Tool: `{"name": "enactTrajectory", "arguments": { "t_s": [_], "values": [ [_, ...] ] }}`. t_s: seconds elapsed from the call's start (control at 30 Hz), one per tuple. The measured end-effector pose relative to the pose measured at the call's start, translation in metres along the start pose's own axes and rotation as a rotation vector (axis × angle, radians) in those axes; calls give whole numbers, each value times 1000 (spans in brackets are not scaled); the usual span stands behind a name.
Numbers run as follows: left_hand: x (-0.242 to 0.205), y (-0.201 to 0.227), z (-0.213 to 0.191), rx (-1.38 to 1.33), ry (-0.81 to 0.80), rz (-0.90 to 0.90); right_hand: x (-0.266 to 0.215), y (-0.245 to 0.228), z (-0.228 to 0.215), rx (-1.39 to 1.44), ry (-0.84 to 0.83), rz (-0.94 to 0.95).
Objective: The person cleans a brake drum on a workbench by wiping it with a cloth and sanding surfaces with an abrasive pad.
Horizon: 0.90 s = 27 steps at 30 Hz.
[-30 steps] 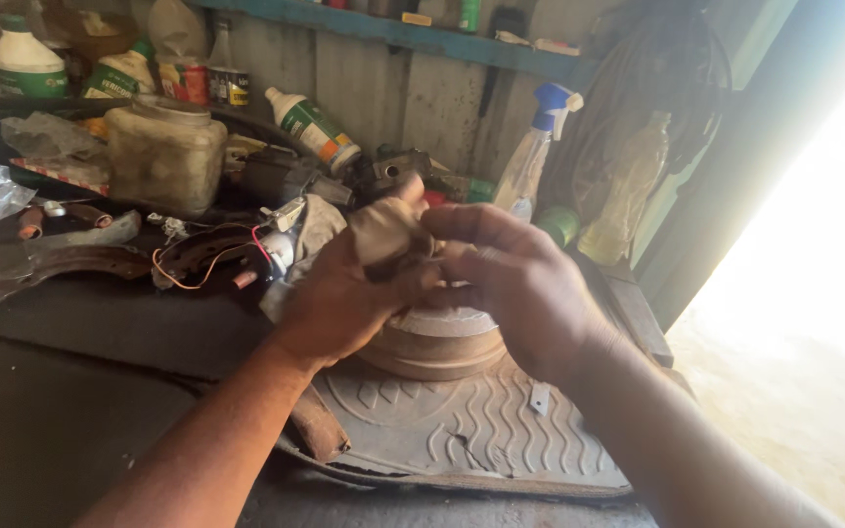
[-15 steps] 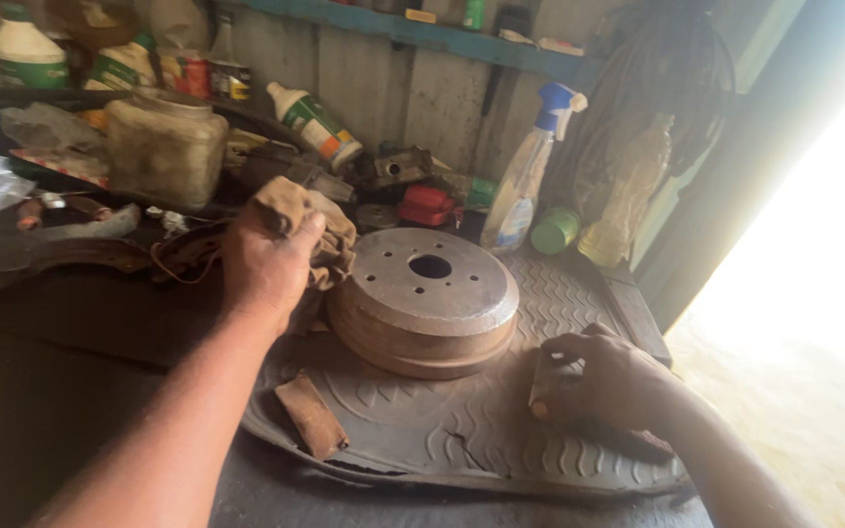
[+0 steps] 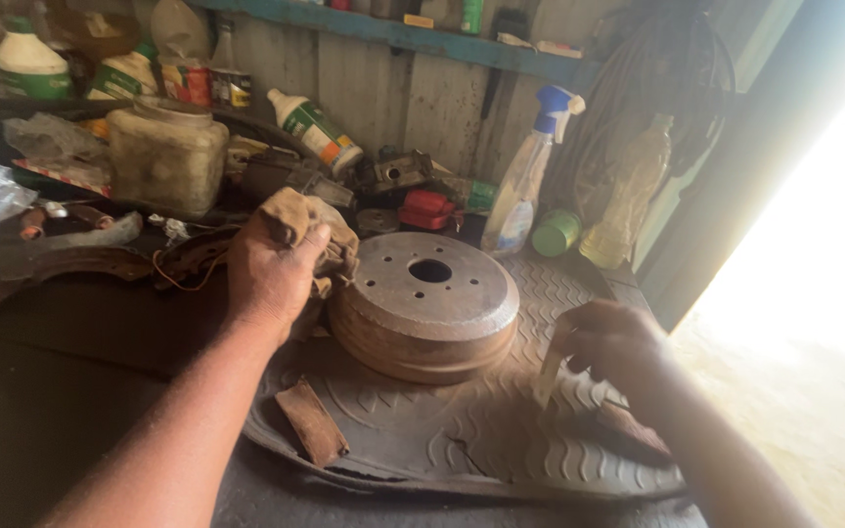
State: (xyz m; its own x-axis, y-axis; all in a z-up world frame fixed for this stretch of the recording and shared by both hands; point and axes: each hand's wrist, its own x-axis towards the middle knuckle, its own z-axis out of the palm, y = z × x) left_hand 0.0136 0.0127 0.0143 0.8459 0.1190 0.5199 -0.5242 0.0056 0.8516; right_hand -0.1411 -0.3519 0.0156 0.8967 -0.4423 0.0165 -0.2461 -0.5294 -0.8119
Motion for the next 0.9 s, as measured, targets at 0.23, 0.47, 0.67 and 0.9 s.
{"name": "enactTrajectory", "arguments": {
  "t_s": [0.23,0.47,0.67,0.9],
  "values": [
    [0,9,2,-116,-30,7,35,-54,-7,-82,392,-6],
    [-29,50,22,-521,-310,118,-69,-116,32,46,142,-672],
    [-58,53,32,-377,-821,191,-94,-127,75,-159,366,-1103],
    [-30,60,18,75,-465,174,-101,-108,94,-374,86,-1136]
  ]
}}
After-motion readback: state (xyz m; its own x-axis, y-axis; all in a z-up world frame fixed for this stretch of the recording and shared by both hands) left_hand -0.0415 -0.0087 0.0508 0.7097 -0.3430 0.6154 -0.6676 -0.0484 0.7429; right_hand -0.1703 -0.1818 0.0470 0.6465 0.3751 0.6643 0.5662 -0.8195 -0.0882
